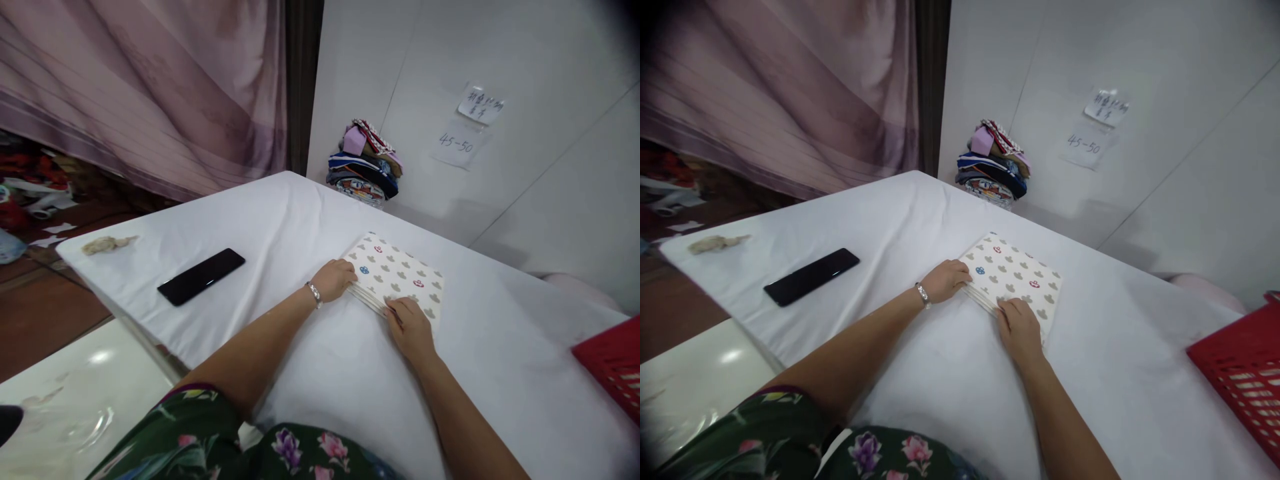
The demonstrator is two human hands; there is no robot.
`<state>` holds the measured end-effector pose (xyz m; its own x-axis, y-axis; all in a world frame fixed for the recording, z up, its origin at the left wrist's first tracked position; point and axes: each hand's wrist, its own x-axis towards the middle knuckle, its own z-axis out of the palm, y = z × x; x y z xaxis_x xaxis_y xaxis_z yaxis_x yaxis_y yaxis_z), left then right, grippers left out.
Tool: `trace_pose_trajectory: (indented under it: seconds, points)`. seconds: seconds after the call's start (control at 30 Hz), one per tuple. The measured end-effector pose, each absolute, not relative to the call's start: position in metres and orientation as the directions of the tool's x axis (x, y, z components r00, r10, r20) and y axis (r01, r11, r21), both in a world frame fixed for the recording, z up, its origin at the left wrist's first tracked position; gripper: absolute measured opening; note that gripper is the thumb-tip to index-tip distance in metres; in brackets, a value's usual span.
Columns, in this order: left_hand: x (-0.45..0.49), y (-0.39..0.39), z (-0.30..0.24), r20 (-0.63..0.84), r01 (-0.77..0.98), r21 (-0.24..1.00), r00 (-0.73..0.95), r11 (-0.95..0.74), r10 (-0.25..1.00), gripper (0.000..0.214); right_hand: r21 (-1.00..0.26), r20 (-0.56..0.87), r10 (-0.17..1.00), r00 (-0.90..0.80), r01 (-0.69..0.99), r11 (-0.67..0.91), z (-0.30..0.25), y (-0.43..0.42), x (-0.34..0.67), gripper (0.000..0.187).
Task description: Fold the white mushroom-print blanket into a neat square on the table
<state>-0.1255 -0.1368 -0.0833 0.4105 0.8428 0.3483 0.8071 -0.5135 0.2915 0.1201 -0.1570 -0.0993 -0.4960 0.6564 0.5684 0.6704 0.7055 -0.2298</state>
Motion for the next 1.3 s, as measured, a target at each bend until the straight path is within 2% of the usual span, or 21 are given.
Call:
trace_pose_trajectory:
  seconds: [0.3,0.53,0.8,0.93,1.17,1.3]
  points:
    - [-0.126,-0.143,-0.073,0.399,0.815,0.254,0.401,-0.520,0.824,0.019,-0.239,0.564,0.659,-0.498,0.665,0.707,-0.098,-0.159,0.121,0.020]
    - [-0.128,-0.142,-0.075,0.323,0.833,0.258,0.403,-0.490,0.856,0.017,-0.182,0.566,0.625,-0.537,0.658,0.730,-0.102,-0.157,0.124,0.022]
    - [-0.131,-0.143,-0.079,0.360,0.821,0.278,0.392,-0.498,0.847,0.023,-0.166,0.550,0.629,-0.549,0.666,0.727,-0.102,-0.157,0.123,0.023]
    - [-0.130,-0.143,-0.080,0.354,0.817,0.299,0.385,-0.493,0.852,0.019,-0.135,0.537,0.631,-0.560,0.681,0.720,-0.102,-0.158,0.122,0.025]
    - [-0.129,-0.141,-0.078,0.317,0.845,0.279,0.368,-0.457,0.874,0.013,-0.102,0.534,0.627,-0.567,0.693,0.714,-0.104,-0.159,0.121,0.025]
    - [-0.123,-0.145,-0.079,0.349,0.849,0.243,0.375,-0.470,0.859,0.016,-0.102,0.537,0.624,-0.568,0.690,0.716,-0.105,-0.159,0.120,0.025]
